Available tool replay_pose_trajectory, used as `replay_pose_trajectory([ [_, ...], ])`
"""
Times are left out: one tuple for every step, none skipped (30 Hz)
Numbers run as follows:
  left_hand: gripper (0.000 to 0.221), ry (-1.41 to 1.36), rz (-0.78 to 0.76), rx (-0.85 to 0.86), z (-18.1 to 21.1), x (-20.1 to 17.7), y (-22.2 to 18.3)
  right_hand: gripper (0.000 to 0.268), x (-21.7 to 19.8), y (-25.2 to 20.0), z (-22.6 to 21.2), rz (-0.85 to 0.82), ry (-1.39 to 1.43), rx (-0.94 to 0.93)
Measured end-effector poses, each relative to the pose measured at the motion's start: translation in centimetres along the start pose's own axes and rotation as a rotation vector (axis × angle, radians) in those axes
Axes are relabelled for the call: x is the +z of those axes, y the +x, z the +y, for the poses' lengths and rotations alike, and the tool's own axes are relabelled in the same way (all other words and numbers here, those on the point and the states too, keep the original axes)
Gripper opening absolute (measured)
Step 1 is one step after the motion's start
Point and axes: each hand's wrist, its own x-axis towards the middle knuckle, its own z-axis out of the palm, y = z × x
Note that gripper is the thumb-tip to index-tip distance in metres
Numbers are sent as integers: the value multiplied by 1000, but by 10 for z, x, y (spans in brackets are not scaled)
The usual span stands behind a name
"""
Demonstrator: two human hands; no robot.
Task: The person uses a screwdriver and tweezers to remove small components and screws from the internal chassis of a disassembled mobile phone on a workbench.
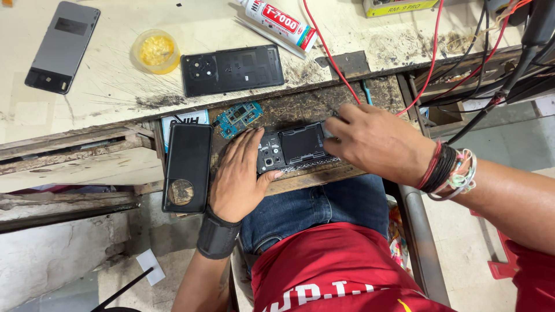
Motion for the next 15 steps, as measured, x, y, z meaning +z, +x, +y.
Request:
replay_pose_trajectory([
  [88,-13,-5,-12,1,-1,0,16,1,1,-1,-130,-60,77],
  [88,-26,-11,-25,3,-2,1,17,3,1,-1,-262,-120,153],
  [88,-25,-13,-25,5,-4,1,17,3,1,-1,-262,-118,153],
  [84,-41,28,-3,9,-7,1,15,2,0,1,-162,-60,105],
  [80,-56,72,23,13,-12,5,16,1,0,3,-61,-6,58],
  [80,-54,73,26,18,-16,10,16,1,0,3,-58,-9,60],
  [68,-101,149,75,25,-21,14,19,1,-1,0,-25,-37,82],
  [57,-149,225,123,31,-25,19,22,1,-2,-1,9,-66,104],
  [57,-151,221,119,38,-29,26,22,3,-2,0,6,-60,103],
  [50,-94,242,166,43,-32,38,16,6,-1,1,-72,-52,113],
  [42,-35,268,216,45,-34,54,14,7,-1,4,-148,-48,122],
  [39,33,291,302,44,-35,76,14,8,-2,4,-149,-48,119],
  [36,106,317,392,41,-36,102,13,9,-2,3,-99,-18,107],
  [37,208,348,433,38,-35,129,12,9,-3,3,-50,11,95],
  [39,310,377,470,34,-31,160,12,10,-3,2,-47,8,92],
])
